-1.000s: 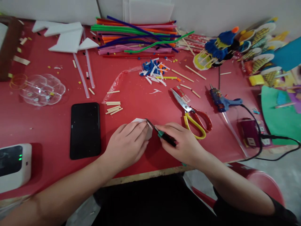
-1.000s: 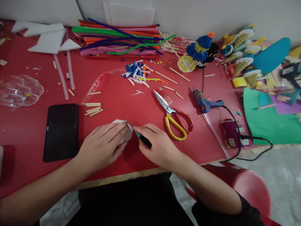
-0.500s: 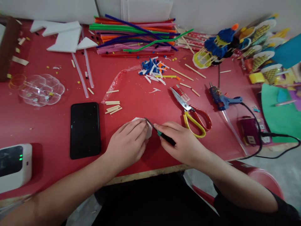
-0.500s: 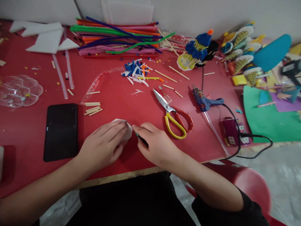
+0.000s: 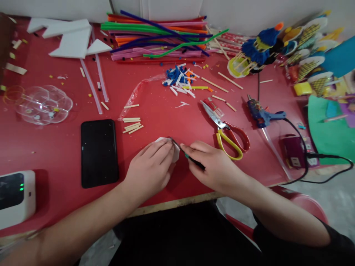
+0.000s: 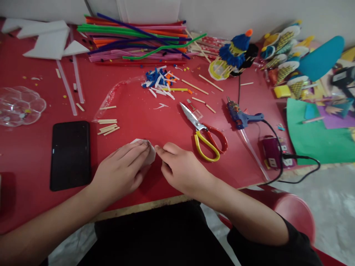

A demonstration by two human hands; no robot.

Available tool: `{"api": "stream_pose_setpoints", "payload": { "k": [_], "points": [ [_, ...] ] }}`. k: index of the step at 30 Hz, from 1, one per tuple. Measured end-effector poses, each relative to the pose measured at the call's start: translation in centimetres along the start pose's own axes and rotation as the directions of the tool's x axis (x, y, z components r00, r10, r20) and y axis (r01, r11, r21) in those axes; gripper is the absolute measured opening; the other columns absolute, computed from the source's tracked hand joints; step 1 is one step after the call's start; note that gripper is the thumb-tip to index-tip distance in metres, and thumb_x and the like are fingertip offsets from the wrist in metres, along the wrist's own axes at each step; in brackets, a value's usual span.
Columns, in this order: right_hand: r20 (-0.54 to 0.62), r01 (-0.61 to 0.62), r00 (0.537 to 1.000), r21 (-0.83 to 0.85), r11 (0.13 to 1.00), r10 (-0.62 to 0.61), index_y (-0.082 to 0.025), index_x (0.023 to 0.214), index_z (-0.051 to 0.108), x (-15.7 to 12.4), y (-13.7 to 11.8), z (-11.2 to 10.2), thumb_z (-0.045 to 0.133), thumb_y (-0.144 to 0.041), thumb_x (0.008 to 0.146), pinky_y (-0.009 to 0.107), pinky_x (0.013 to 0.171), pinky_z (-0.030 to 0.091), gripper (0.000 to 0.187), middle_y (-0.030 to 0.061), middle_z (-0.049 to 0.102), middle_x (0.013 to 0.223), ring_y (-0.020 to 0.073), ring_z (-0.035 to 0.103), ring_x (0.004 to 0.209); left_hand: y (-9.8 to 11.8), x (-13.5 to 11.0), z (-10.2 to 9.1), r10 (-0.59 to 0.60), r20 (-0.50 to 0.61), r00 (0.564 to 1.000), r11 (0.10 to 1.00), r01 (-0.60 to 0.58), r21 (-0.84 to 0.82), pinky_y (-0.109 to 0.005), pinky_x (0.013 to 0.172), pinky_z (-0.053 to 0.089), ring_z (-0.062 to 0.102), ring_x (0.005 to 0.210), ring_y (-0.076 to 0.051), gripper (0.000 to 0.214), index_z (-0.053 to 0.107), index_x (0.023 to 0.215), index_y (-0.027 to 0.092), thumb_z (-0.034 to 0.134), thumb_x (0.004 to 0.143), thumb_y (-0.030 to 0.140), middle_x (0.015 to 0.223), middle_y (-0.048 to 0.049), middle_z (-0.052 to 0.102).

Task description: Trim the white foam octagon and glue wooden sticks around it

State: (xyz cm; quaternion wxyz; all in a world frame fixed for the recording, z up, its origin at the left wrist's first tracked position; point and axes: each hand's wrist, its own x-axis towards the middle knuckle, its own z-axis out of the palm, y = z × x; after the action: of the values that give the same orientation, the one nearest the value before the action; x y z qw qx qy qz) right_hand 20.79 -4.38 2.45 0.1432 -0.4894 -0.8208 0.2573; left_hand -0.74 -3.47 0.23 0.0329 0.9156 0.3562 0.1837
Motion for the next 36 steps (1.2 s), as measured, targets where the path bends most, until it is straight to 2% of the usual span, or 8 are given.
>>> {"api": "stream_pose_setpoints", "payload": {
  "k": [5,9,12,16,23,31,33,36],
  "points": [
    [0.03,0.003,1.0,-0.043,0.999,-0.002,-0.005,0.132,0.065,0.2,-0.2,-0.1,0.043,-0.011,0.092,0.031,0.068,0.059,0.046,0.0115,0.069,0.097,0.0184,0.067,0.076,0.1,0.0,0.1,0.029,-0.012,1.0,1.0,-0.029,0.01,-0.043,0.103,0.057,0.066,0.119,-0.032,0.041,0.064,0.122,0.005,0.052,0.084,0.012,0.121,-0.0166,0.073],
    [0.034,0.014,0.999,-0.073,0.997,-0.011,-0.001,0.131,0.065,0.2,-0.5,-0.3,0.041,-0.01,0.092,0.032,0.064,0.059,0.047,0.0127,0.068,0.095,0.0189,0.066,0.073,0.2,-0.1,0.2,0.0,0.0,1.0,1.0,0.0,0.023,-0.043,0.103,0.057,0.065,0.12,-0.032,0.039,0.064,0.124,0.004,0.054,0.086,0.013,0.122,-0.017,0.072],
    [0.047,0.002,0.999,-0.083,0.997,0.002,-0.001,0.131,0.065,0.1,-0.7,-0.5,0.042,-0.01,0.091,0.033,0.065,0.059,0.046,0.0128,0.067,0.095,0.0194,0.067,0.073,0.3,-0.2,0.4,-0.017,0.029,0.999,1.0,0.016,0.02,-0.045,0.102,0.057,0.065,0.121,-0.033,0.039,0.062,0.125,0.003,0.053,0.089,0.015,0.124,-0.0171,0.072],
    [0.07,-0.004,0.998,-0.052,0.999,0.008,-0.002,0.13,0.065,-0.5,-0.7,-0.9,0.043,-0.01,0.092,0.031,0.066,0.059,0.045,0.0117,0.067,0.094,0.0186,0.067,0.073,0.3,-0.2,0.6,-0.01,0.042,0.999,1.0,0.01,0.002,-0.047,0.102,0.057,0.065,0.122,-0.034,0.04,0.062,0.127,0.002,0.049,0.092,0.016,0.128,-0.0175,0.071],
    [0.093,-0.027,0.995,0.01,1.0,0.026,-0.001,0.132,0.063,-1.9,-0.9,-1.2,0.044,-0.008,0.092,0.031,0.069,0.061,0.045,0.0111,0.066,0.095,0.0181,0.068,0.076,0.3,0.0,0.6,-0.022,0.039,0.999,0.999,0.023,-0.022,-0.047,0.104,0.055,0.065,0.124,-0.033,0.04,0.06,0.131,0.003,0.052,0.098,0.022,0.13,-0.018,0.07],
    [0.121,-0.095,0.989,0.072,0.993,0.086,-0.008,0.132,0.063,-3.5,-0.7,-1.7,0.046,-0.009,0.092,0.029,0.078,0.061,0.043,0.0102,0.069,0.101,0.0166,0.071,0.085,0.0,-0.1,0.4,-0.033,0.044,0.998,0.997,0.036,-0.065,-0.048,0.104,0.054,0.064,0.125,-0.032,0.039,0.061,0.132,0.008,0.053,0.097,0.024,0.131,-0.0164,0.07],
    [0.087,-0.106,0.991,0.088,0.991,0.098,-0.014,0.131,0.064,-3.7,-0.4,-2.3,0.049,-0.011,0.093,0.028,0.082,0.06,0.041,0.0085,0.071,0.106,0.0163,0.072,0.091,-0.3,-0.1,0.2,-0.03,0.042,0.999,0.994,0.034,-0.105,-0.049,0.103,0.054,0.063,0.124,-0.033,0.041,0.061,0.133,0.01,0.055,0.095,0.025,0.13,-0.0168,0.069],
    [-0.093,-0.17,0.98,0.069,0.983,0.176,-0.021,0.127,0.062,-3.3,0.0,-3.0,0.055,-0.019,0.093,0.032,0.083,0.059,0.034,0.0079,0.072,0.111,0.0196,0.072,0.096,-0.9,0.0,-0.3,-0.025,0.016,1.0,0.981,0.027,-0.193,-0.052,0.104,0.054,0.062,0.123,-0.035,0.045,0.057,0.133,0.009,0.059,0.09,0.023,0.129,-0.0197,0.067]
  ]
}}
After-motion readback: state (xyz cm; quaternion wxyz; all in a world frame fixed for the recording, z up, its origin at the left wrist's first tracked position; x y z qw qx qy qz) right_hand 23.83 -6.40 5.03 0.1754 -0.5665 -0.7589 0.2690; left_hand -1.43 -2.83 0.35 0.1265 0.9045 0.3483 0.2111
